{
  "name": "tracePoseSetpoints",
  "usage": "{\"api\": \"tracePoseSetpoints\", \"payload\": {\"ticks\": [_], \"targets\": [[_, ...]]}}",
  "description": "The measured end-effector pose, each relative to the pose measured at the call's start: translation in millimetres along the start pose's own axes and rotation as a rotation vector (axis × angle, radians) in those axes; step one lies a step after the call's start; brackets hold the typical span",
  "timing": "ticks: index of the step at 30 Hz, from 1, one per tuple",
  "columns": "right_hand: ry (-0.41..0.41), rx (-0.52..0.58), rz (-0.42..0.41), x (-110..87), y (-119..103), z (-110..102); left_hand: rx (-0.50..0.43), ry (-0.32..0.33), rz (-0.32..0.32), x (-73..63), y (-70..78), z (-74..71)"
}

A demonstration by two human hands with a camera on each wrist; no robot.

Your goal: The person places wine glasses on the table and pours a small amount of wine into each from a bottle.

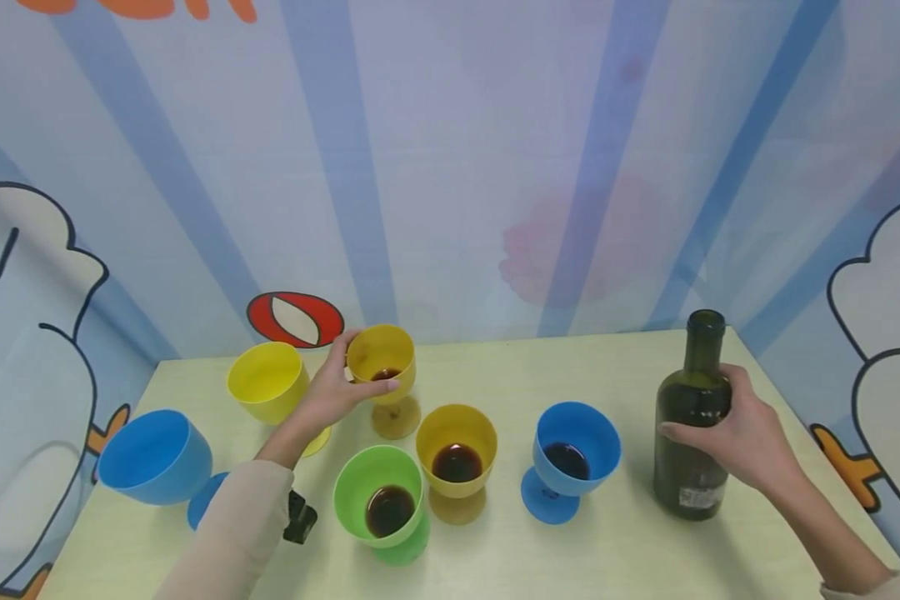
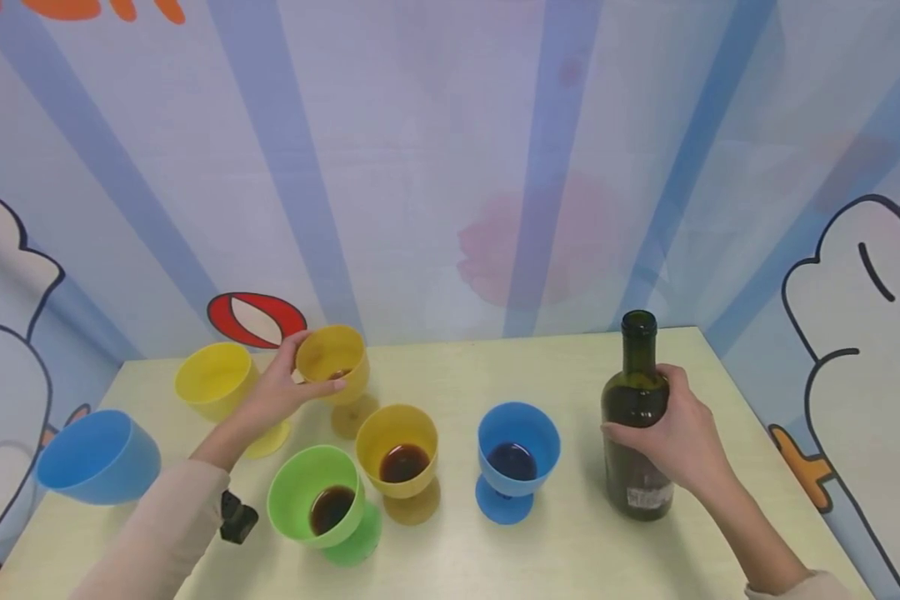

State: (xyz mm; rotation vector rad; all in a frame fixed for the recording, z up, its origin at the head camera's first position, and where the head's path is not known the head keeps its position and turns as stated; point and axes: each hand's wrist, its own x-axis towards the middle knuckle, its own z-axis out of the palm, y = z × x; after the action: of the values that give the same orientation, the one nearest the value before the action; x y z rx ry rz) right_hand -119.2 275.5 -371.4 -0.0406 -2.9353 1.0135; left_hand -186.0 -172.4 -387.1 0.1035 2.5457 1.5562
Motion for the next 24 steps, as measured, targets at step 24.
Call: {"api": "tracePoseSetpoints", "payload": {"ticks": [24], "targets": [[-0.068, -0.002, -0.069, 1.2, 2, -4, 0.050, 0.035, 0.115, -14.4, 17.1, -26.4]]}}
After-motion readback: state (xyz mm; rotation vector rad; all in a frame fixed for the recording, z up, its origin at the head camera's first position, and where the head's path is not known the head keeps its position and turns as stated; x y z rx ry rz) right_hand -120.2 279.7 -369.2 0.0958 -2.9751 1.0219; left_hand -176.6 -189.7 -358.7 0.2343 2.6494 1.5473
